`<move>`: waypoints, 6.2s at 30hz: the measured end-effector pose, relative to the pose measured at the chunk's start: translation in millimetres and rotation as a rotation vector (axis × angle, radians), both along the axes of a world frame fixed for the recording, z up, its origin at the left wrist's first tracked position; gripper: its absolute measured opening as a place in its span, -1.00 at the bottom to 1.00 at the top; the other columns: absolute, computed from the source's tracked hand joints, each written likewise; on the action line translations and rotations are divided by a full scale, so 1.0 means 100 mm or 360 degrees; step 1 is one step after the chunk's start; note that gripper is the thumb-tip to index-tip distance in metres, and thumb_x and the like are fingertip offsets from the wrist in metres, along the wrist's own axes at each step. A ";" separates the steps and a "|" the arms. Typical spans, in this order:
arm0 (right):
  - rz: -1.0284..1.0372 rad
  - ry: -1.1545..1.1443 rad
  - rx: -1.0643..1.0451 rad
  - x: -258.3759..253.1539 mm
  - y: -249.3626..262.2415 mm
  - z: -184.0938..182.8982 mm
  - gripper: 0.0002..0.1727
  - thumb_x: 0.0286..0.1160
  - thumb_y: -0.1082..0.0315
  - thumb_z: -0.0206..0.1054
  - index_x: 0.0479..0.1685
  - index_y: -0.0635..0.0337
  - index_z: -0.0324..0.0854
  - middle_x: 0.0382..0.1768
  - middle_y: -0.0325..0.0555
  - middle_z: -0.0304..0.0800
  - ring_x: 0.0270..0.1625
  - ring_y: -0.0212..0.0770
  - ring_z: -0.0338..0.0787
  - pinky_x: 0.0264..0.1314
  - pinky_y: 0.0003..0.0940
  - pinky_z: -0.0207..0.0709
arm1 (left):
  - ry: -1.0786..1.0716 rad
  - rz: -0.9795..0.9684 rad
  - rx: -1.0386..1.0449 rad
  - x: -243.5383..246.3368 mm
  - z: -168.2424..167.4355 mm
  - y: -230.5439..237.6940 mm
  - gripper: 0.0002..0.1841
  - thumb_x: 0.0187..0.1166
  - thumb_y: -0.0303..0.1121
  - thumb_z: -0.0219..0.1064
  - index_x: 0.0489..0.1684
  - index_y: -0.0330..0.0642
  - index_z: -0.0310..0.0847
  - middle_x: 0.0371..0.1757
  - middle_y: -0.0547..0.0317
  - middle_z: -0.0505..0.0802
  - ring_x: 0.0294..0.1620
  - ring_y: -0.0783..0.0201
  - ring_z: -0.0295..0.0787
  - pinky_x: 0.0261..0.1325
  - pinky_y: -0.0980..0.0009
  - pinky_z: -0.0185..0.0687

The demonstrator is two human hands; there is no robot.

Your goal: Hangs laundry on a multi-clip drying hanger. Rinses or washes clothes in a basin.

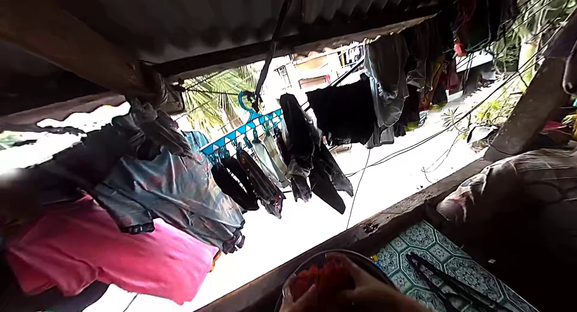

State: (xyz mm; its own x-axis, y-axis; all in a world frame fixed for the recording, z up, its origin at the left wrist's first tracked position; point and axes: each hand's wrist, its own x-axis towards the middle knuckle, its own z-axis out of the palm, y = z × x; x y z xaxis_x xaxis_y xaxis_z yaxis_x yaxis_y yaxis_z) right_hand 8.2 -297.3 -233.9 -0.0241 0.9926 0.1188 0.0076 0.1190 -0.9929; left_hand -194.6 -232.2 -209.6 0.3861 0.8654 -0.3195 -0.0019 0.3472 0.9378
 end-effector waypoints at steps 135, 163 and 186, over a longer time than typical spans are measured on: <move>-0.0178 -0.0100 -0.0245 0.42 1.62 3.35 -0.86 0.72 0.48 0.08 -0.01 0.24 0.55 -0.55 -0.27 0.50 -0.64 -0.48 0.50 -0.59 -0.62 0.44 | 0.1988 -0.0003 0.1885 0.73 2.97 3.32 -0.50 0.76 -0.18 0.22 0.51 -0.36 0.50 0.28 -0.48 0.73 0.38 -0.46 0.63 0.34 -0.45 0.43; -0.0368 0.0120 -0.0173 0.42 2.05 3.28 -0.80 0.77 0.37 -0.01 -0.04 0.18 0.53 -0.40 -0.23 0.63 -0.56 -0.47 0.56 -0.53 -0.60 0.46 | 0.1767 0.0623 0.1691 0.61 2.90 3.45 -0.56 0.81 -0.10 0.14 0.05 -0.35 0.74 0.06 -0.44 0.82 0.22 -0.43 0.73 0.17 -0.44 0.47; -0.0375 0.0219 -0.0193 0.23 2.33 3.26 -0.87 0.73 0.41 0.07 -0.07 0.18 0.53 -0.37 -0.21 0.64 -0.46 -0.44 0.63 -0.39 -0.58 0.54 | 0.1731 0.0526 0.1832 0.53 3.04 3.60 -0.58 0.82 -0.14 0.13 0.09 -0.40 0.71 0.07 -0.49 0.81 0.25 -0.48 0.70 0.23 -0.48 0.40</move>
State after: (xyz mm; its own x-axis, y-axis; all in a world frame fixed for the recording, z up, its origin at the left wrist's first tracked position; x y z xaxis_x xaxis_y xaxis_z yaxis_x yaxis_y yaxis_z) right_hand 31.1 -64.7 92.1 0.2164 0.9762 -0.0149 -0.1145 0.0102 -0.9934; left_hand -141.5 128.1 94.4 0.1801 0.8223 0.5398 0.8746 -0.3850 0.2947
